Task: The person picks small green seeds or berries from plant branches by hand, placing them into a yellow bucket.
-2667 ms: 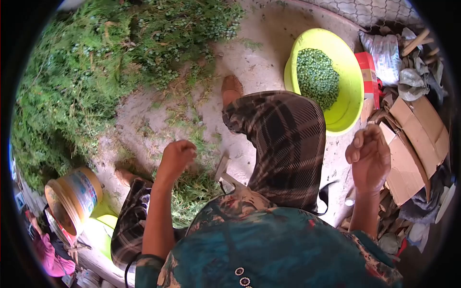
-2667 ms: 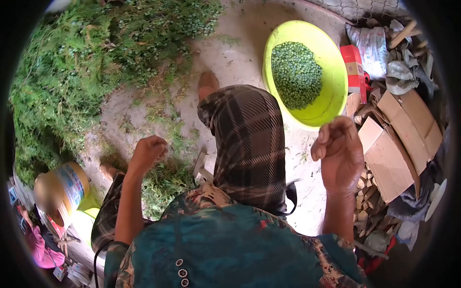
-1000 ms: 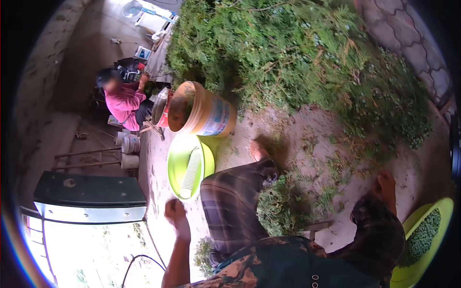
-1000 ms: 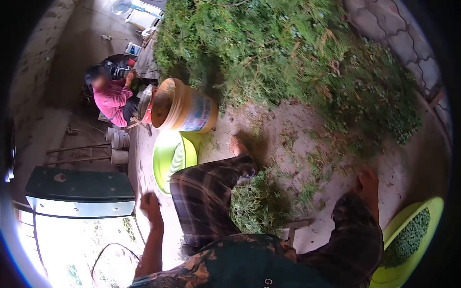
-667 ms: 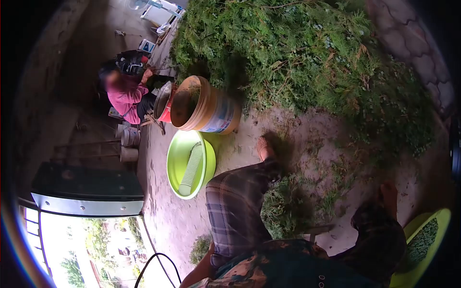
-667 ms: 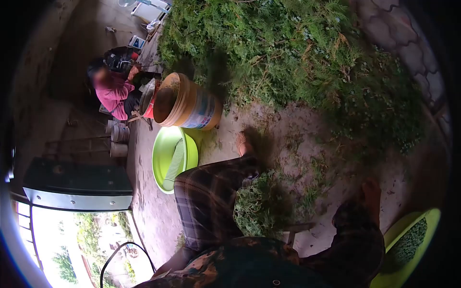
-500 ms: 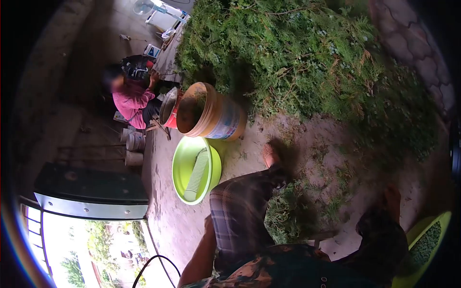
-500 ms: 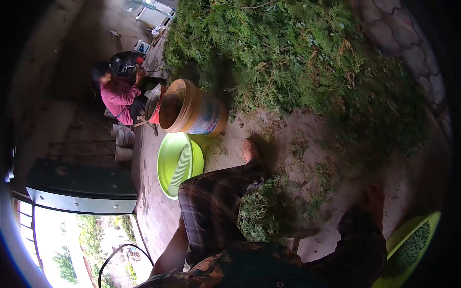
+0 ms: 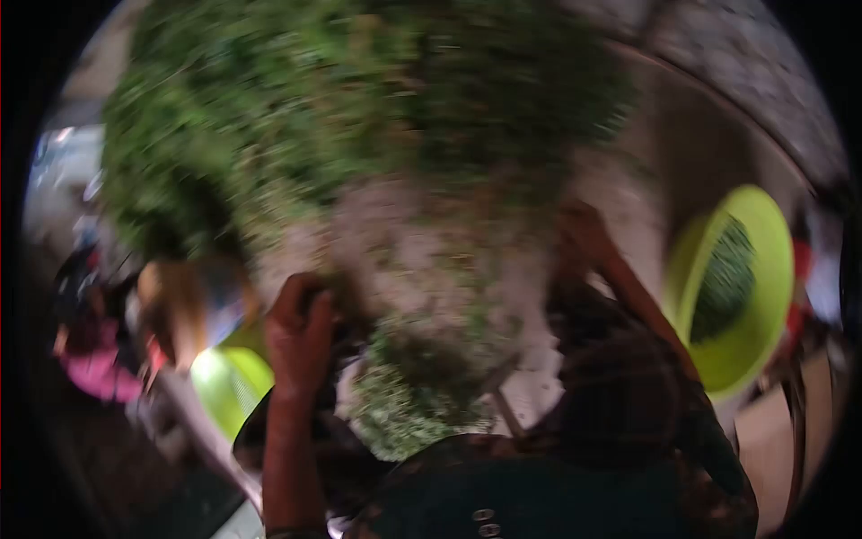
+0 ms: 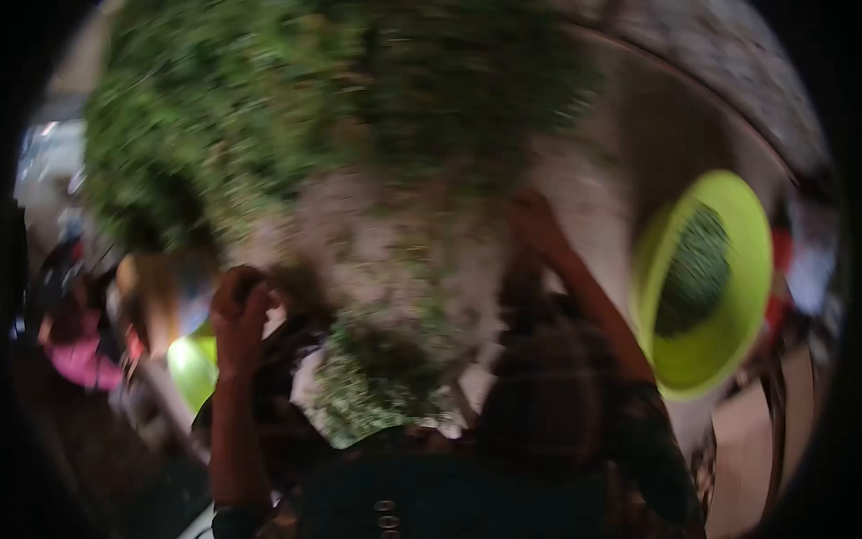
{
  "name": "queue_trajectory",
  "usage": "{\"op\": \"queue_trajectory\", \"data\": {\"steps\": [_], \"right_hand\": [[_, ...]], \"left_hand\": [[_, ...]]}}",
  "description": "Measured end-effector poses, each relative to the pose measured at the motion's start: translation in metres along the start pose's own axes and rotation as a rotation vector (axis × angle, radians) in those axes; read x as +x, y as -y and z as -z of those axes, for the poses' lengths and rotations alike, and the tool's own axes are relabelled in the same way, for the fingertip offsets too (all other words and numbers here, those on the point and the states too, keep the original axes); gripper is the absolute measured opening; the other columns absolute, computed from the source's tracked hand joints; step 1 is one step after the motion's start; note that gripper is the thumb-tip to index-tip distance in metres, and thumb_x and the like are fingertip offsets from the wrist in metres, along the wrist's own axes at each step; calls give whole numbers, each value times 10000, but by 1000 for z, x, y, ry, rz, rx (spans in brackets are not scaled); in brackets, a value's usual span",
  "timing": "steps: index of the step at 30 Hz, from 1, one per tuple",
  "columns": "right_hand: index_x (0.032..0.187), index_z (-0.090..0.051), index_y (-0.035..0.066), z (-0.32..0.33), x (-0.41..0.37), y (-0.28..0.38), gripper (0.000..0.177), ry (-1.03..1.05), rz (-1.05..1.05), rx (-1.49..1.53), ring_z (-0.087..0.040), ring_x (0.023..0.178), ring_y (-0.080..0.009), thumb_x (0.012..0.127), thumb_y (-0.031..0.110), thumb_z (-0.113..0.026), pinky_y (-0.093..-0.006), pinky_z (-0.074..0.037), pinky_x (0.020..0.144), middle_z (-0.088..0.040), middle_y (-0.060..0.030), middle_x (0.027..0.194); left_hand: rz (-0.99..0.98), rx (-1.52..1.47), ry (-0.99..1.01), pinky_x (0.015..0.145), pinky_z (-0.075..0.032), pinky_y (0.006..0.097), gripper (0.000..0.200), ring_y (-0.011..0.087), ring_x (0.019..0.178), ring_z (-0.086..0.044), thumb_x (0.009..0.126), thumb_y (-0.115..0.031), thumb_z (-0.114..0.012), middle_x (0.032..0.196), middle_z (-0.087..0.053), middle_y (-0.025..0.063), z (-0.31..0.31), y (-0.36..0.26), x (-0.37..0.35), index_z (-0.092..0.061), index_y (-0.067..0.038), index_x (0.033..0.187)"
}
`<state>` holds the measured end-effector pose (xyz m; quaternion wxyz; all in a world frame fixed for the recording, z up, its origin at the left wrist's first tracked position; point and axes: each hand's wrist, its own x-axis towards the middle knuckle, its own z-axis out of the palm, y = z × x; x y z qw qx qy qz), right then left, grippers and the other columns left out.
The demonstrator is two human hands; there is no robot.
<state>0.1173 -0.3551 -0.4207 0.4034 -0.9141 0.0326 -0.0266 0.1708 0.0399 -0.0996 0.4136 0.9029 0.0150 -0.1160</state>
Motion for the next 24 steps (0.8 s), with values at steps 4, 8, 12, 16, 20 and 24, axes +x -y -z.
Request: {"op": "queue_trajectory", "data": {"steps": [4,8,12,16,20,24], "right_hand": [[828,-567,37,32,8,31,158,-99,-615,336,-573,783,-360,757,178,-565,-424,-451,701,-599,-181,819],[832,-579,76,25,15,37,116,-216,-480,41,-580,786,-343,749,152,-551,-408,-460,700,-608,-148,805],[865,-582,88,17,34,43,131,-40,-253,-26,-591,775,-329,755,152,-550,-416,-464,681,-594,-141,798],[874,-552,54,-8,36,38,154,77,-135,-316,-592,762,-332,749,144,-548,-429,-470,651,-583,-143,780],[891,-536,28,-6,32,28,174,106,-65,-390,-592,736,-338,737,108,-531,-422,-485,616,-591,-159,774],[934,-513,19,16,23,38,184,-11,-323,304,-590,599,-226,786,126,-525,-335,-483,517,-582,-102,719]], "left_hand": [[442,-429,354,482,-446,206,132,100,586,-574,757,-15,-492,743,-590,46,-89,31,36,-583,-13,852],[618,-469,413,462,-436,201,91,93,571,-566,794,-110,-592,690,-559,16,-144,39,44,-595,-35,845],[590,-460,510,456,-419,206,130,79,543,-539,819,-178,-615,666,-548,-2,-181,50,64,-600,-53,853],[435,-419,555,499,-429,211,147,73,590,-544,833,-163,-587,699,-568,4,-220,59,89,-601,-36,907],[326,-370,523,521,-423,215,159,73,621,-537,832,-121,-573,743,-590,12,-265,51,113,-613,-19,947],[-27,-152,463,548,-430,263,167,116,623,-543,805,-127,-604,789,-619,59,-315,44,135,-632,-27,936]]}}
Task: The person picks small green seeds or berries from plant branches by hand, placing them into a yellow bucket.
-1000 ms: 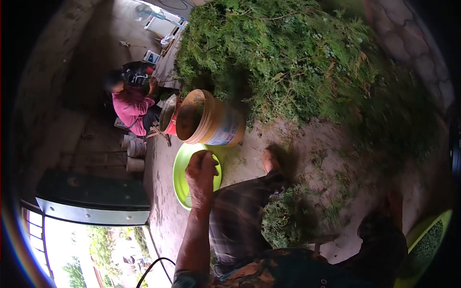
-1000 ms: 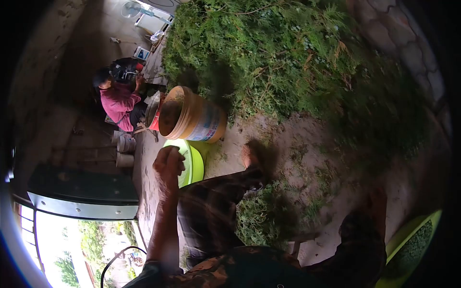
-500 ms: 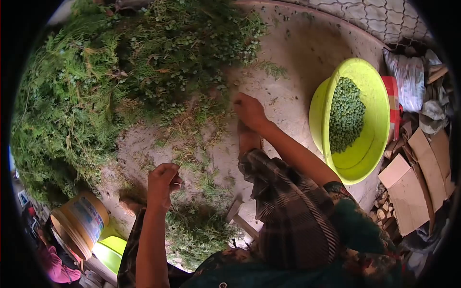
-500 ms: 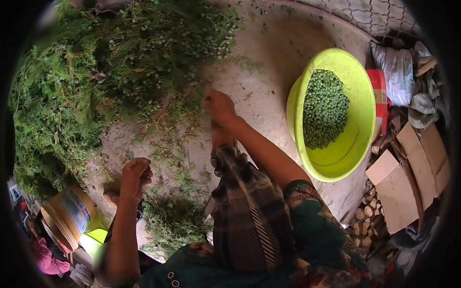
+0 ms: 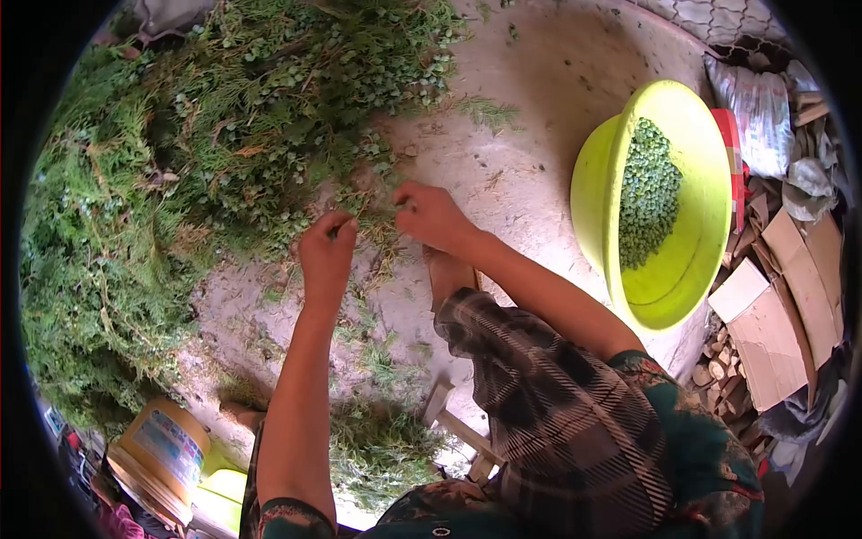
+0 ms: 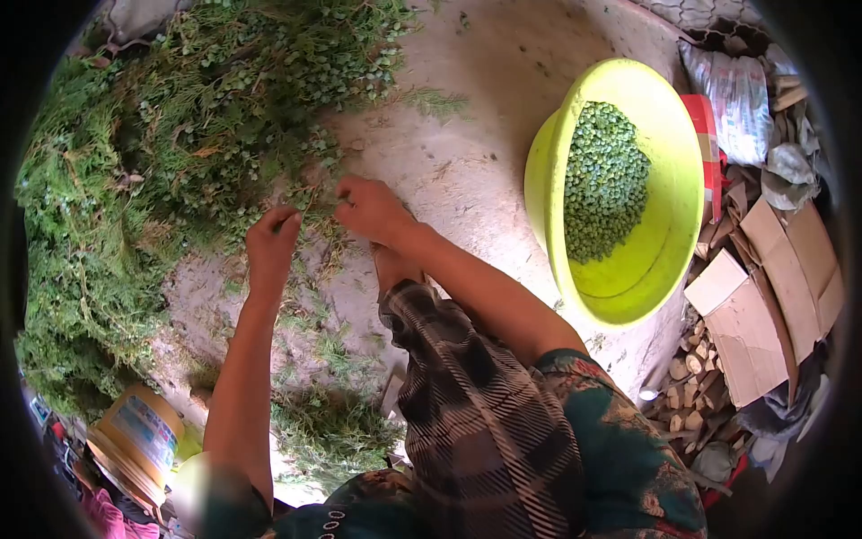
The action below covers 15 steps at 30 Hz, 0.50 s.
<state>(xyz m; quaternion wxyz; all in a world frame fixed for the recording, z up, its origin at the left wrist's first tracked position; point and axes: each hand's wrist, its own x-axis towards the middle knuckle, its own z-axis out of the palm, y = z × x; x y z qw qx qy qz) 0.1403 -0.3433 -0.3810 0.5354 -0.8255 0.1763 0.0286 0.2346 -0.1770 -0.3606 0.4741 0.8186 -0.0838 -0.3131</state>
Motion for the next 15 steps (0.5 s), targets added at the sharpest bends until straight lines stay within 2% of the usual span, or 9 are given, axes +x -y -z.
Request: {"op": "queue_trajectory", "data": {"steps": [1,2,3,5,7,9,12,14,15], "right_hand": [[935,-508,19,5,-4,5,184,40,-274,529,-578,559,-178,809,153,-528,-302,-472,492,-571,-80,701],[935,-508,19,11,-6,7,184,33,-277,528,-578,559,-178,809,153,-528,-302,-472,492,-571,-80,701],[914,-505,29,16,-9,7,180,16,-355,678,-550,523,-149,802,166,-541,-275,-458,471,-571,-69,708],[894,-503,40,23,-14,5,179,-10,-434,831,-521,488,-120,795,179,-553,-248,-444,450,-570,-58,715],[928,-508,52,28,-19,3,187,26,-503,1260,-514,504,-124,849,217,-546,-256,-429,456,-546,-58,709],[905,-500,57,30,-22,8,194,-11,-551,1302,-507,492,-113,842,228,-567,-242,-417,433,-543,-46,692],[894,-493,58,26,-24,9,223,-31,-575,1268,-504,488,-100,842,252,-591,-224,-404,416,-537,-30,680],[906,-495,54,23,-24,13,241,-24,-545,1194,-508,496,-98,849,266,-594,-221,-402,423,-535,-26,685],[917,-498,48,22,-23,21,240,6,-490,1171,-505,499,-93,852,258,-595,-221,-403,429,-531,-20,678]], "left_hand": [[-193,162,-33,562,-441,287,183,143,626,-558,793,-139,-621,806,-630,83,-9,1,9,-635,-40,945],[-275,288,-123,618,-465,349,194,238,674,-600,775,-167,-635,851,-634,127,-20,-4,14,-641,-69,942],[-279,287,-117,618,-465,349,194,238,674,-600,775,-167,-635,851,-634,127,-27,-8,19,-641,-69,942],[-365,795,-159,655,-475,383,167,300,748,-612,777,-181,-624,898,-634,142,-37,-13,28,-654,-77,905],[-324,825,-132,659,-471,403,154,322,752,-608,779,-174,-611,875,-634,144,-39,-10,40,-654,-91,902],[-283,858,-108,662,-468,422,145,344,756,-603,781,-167,-598,853,-634,147,-36,-14,41,-654,-105,900],[-241,605,-140,597,-462,385,171,287,659,-603,806,-194,-589,734,-624,93,-15,-29,29,-634,-80,925],[122,-119,1,489,-403,280,191,146,539,-523,840,-215,-579,613,-540,-8,4,-47,17,-613,-54,935],[116,-108,2,489,-403,280,191,146,539,-523,840,-215,-579,613,-540,-8,14,-57,7,-613,-54,935]]}}
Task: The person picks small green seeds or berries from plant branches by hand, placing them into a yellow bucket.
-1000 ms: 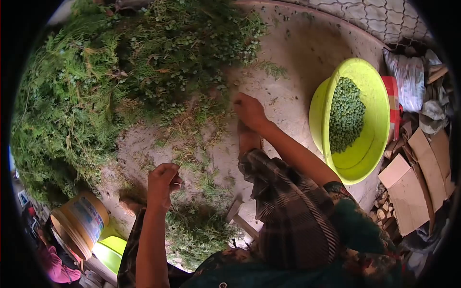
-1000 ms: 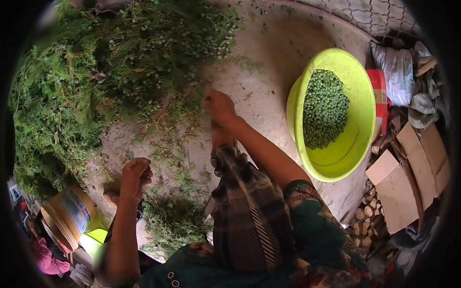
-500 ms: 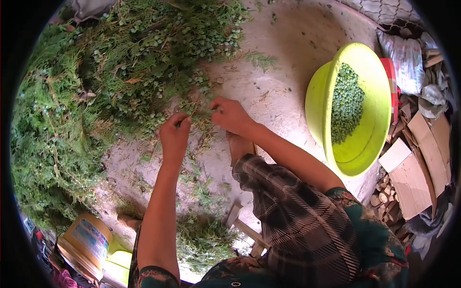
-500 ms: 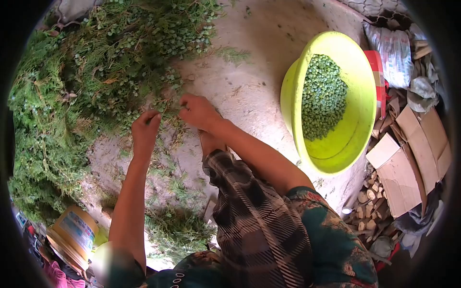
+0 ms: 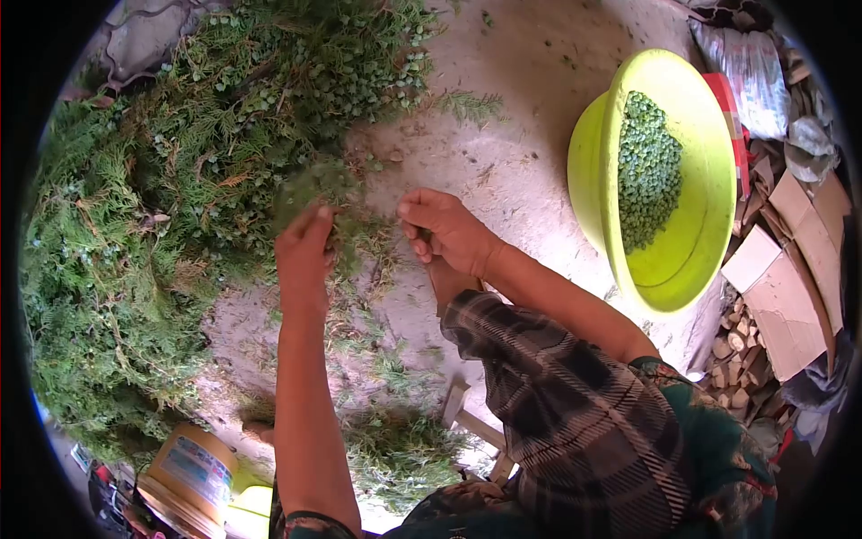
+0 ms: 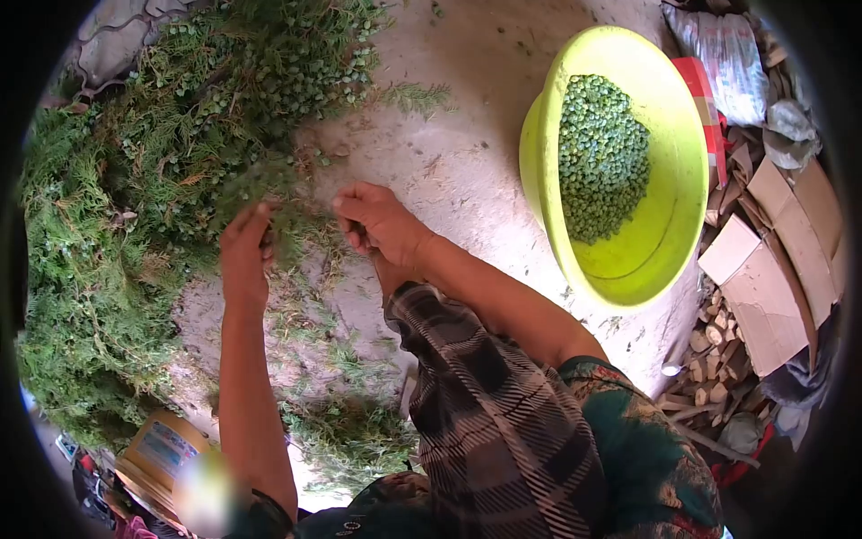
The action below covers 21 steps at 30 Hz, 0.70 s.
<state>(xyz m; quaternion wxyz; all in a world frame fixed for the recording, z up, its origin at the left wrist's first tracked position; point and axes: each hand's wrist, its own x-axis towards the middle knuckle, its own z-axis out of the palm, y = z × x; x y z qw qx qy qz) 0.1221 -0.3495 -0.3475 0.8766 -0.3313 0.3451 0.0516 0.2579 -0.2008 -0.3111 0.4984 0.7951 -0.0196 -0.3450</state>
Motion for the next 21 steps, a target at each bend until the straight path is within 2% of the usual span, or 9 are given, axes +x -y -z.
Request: {"op": "queue_trajectory", "data": {"steps": [2,5,9,11,13,15,17,20,21], "right_hand": [[927,-502,42,-15,-4,6,240,51,34,-27,-502,501,-87,855,250,-595,-221,-404,435,-528,-14,672],[945,-508,32,-36,-10,18,240,134,117,-118,-494,505,-76,856,235,-601,-223,-399,433,-519,-5,660],[948,-516,25,-58,-12,25,328,273,110,-186,-472,494,-65,837,311,-633,-217,-387,435,-503,5,639],[944,-520,27,-63,-12,22,363,334,104,-227,-457,486,-60,827,348,-644,-215,-373,433,-492,11,631],[919,-533,31,-65,-11,18,414,425,87,-368,-416,475,-48,811,414,-645,-210,-327,421,-465,25,613],[923,-525,37,-63,-11,18,384,463,55,-381,-408,500,-35,832,397,-626,-197,-324,429,-463,28,644],[927,-517,44,-60,-11,18,355,498,20,-394,-399,525,-22,853,380,-606,-183,-320,437,-462,31,675],[874,-504,50,-59,-12,17,319,540,10,-397,-389,500,-22,867,356,-592,-189,-309,415,-454,35,650],[859,-496,51,-61,-13,18,293,489,48,-380,-382,485,-23,877,331,-584,-191,-305,407,-454,32,635]], "left_hand": [[138,-435,143,439,-302,185,200,30,508,-397,865,-244,-582,618,-466,-70,14,-17,-24,-605,-56,930],[137,-521,66,426,-257,163,168,11,490,-358,870,-244,-589,626,-453,-71,17,-22,-44,-594,-93,944],[92,-647,168,422,-298,167,193,26,520,-388,901,-222,-537,729,-506,-31,23,-4,-55,-546,-62,1009],[73,-774,236,443,-352,170,197,31,540,-423,917,-218,-506,770,-531,-16,24,1,-58,-530,-61,1034],[79,-824,211,455,-373,176,196,37,553,-443,921,-223,-499,790,-540,-10,21,3,-61,-531,-62,1029],[86,-876,185,468,-394,182,197,43,566,-464,924,-228,-492,809,-549,-3,22,4,-62,-532,-62,1024],[72,-975,288,473,-403,195,199,58,590,-492,926,-234,-486,811,-557,4,25,4,-61,-534,-64,1018],[42,-883,264,454,-381,199,209,66,572,-478,929,-238,-479,783,-546,5,27,10,-55,-532,-57,1020],[45,-884,266,454,-381,199,209,66,572,-478,929,-238,-479,783,-546,5,24,11,-55,-532,-57,1020]]}}
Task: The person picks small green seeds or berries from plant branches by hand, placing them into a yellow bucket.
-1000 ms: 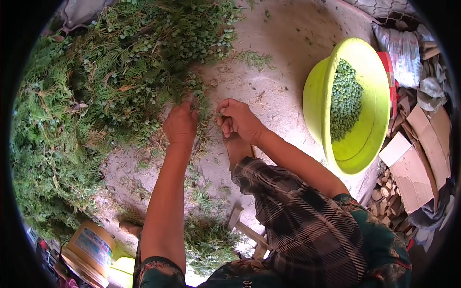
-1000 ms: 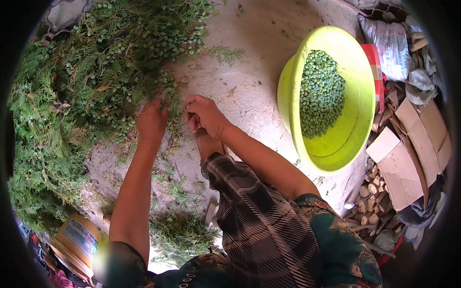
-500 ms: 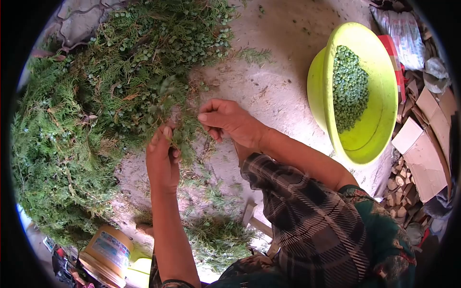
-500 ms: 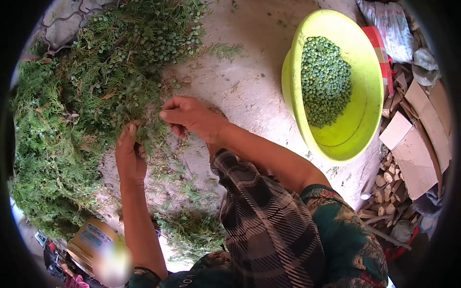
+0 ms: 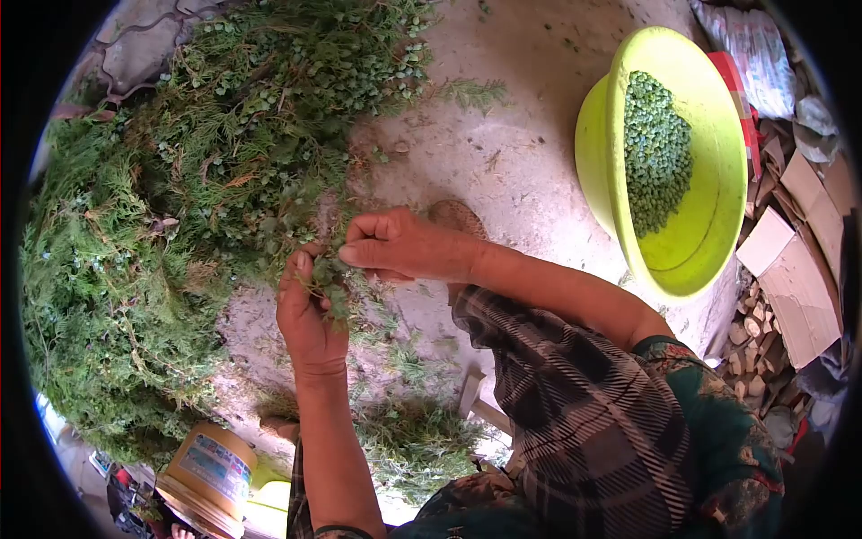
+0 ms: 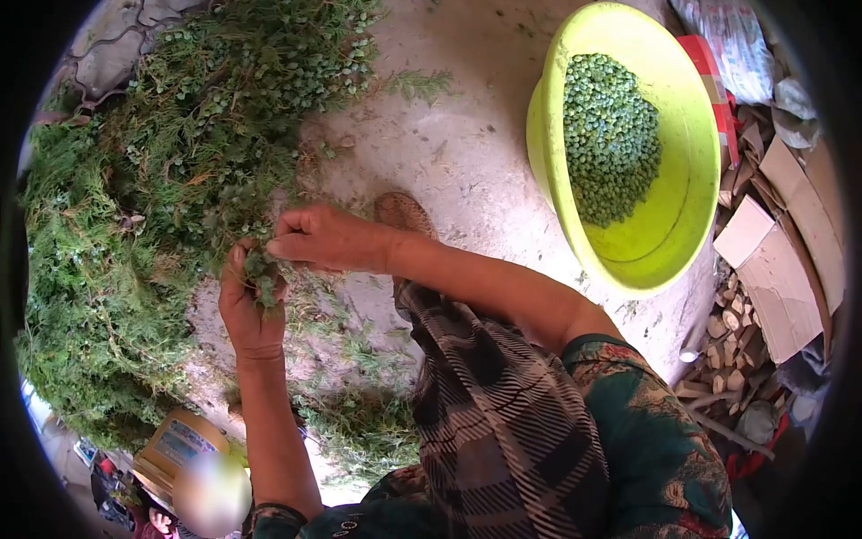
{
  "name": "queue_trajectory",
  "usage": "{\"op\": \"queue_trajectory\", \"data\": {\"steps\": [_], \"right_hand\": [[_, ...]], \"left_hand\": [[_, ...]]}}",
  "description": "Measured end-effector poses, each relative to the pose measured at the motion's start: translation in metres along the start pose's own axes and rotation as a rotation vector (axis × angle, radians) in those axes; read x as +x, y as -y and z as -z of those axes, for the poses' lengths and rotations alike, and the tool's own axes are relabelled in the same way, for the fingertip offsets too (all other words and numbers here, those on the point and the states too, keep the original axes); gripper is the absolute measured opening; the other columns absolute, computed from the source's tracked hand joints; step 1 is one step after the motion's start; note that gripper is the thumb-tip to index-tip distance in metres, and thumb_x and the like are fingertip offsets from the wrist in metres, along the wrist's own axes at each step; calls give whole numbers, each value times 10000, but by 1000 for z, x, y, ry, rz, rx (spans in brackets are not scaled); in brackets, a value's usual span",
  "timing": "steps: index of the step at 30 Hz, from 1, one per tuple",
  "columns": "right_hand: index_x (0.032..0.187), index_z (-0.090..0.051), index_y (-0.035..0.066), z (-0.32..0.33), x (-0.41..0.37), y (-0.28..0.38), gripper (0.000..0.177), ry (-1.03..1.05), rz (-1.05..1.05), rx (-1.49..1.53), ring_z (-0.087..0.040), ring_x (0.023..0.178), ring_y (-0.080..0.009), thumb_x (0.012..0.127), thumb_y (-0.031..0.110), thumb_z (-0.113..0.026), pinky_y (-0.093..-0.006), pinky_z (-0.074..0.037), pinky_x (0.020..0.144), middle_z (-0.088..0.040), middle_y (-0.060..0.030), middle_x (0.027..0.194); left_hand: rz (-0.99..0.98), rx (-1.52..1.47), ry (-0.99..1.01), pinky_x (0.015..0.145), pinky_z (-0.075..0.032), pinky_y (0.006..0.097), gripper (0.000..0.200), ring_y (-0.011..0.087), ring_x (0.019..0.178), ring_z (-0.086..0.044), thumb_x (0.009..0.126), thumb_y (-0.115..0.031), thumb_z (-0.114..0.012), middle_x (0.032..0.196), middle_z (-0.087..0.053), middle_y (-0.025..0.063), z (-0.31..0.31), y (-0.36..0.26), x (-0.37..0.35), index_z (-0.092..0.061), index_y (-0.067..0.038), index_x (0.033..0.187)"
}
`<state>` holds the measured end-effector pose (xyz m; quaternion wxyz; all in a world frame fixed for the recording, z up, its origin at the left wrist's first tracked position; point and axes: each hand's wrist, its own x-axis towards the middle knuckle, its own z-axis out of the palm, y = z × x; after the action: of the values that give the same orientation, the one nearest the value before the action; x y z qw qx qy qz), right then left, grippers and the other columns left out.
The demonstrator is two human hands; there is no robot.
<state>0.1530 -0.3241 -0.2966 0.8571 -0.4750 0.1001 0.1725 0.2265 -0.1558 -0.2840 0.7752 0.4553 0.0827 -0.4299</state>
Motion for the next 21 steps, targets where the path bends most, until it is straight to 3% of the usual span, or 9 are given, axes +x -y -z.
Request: {"op": "queue_trajectory", "data": {"steps": [2,5,8,10,13,15,16,17,21], "right_hand": [[844,-488,53,-4,0,-3,271,-64,30,8,-374,470,-25,886,306,-575,-194,-301,399,-454,29,620],[848,-489,38,-4,-1,-7,240,-76,37,184,-373,452,-30,896,262,-563,-200,-310,393,-479,7,622],[845,-487,22,-3,-6,0,241,45,-35,210,-456,463,-61,892,245,-566,-212,-373,405,-516,-24,644],[865,-478,8,-8,-9,-2,261,74,-165,468,-548,518,-108,880,247,-583,-236,-444,439,-540,-45,676],[921,-476,10,-8,-5,-13,273,30,-62,521,-602,600,-139,878,258,-583,-255,-484,484,-552,-45,700],[956,-474,9,-4,-2,-14,287,-21,-20,533,-593,602,-130,880,266,-579,-254,-480,487,-551,-40,704],[991,-472,8,-3,-1,-15,305,-71,20,546,-585,605,-122,882,274,-576,-252,-476,491,-549,-36,707],[991,-472,8,-1,0,-16,305,-74,21,547,-585,605,-122,882,274,-576,-252,-476,491,-549,-36,707],[991,-502,11,2,1,-19,288,-5,-11,403,-537,576,-93,890,274,-562,-239,-463,482,-540,-37,718]], "left_hand": [[-44,-31,-187,435,-350,204,212,63,547,-450,930,-241,-477,752,-528,-1,-7,6,-1,-535,-49,1001],[-96,31,-269,463,-339,222,211,62,552,-462,911,-248,-513,693,-510,-10,-28,5,-6,-544,-43,951],[-134,48,-258,475,-344,223,201,71,561,-467,912,-247,-512,701,-514,-6,-25,6,-3,-542,-50,933],[-125,127,-256,492,-361,226,206,76,586,-470,919,-251,-498,728,-527,-3,-32,2,-2,-538,-50,942],[-128,236,-238,533,-388,229,209,87,627,-487,924,-254,-488,764,-547,0,-27,-1,1,-537,-52,948],[-131,269,-216,557,-397,229,206,93,643,-501,922,-253,-491,772,-553,0,-26,-2,3,-539,-54,945],[-134,274,-241,526,-348,197,202,69,595,-449,914,-251,-507,737,-526,-12,-28,-2,3,-547,-52,919],[-137,278,-266,496,-299,165,200,45,546,-397,906,-248,-524,702,-500,-25,-30,-2,3,-555,-51,893],[-134,246,-243,492,-293,171,195,34,541,-378,906,-241,-522,702,-494,-25,-36,4,4,-558,-50,904]]}}
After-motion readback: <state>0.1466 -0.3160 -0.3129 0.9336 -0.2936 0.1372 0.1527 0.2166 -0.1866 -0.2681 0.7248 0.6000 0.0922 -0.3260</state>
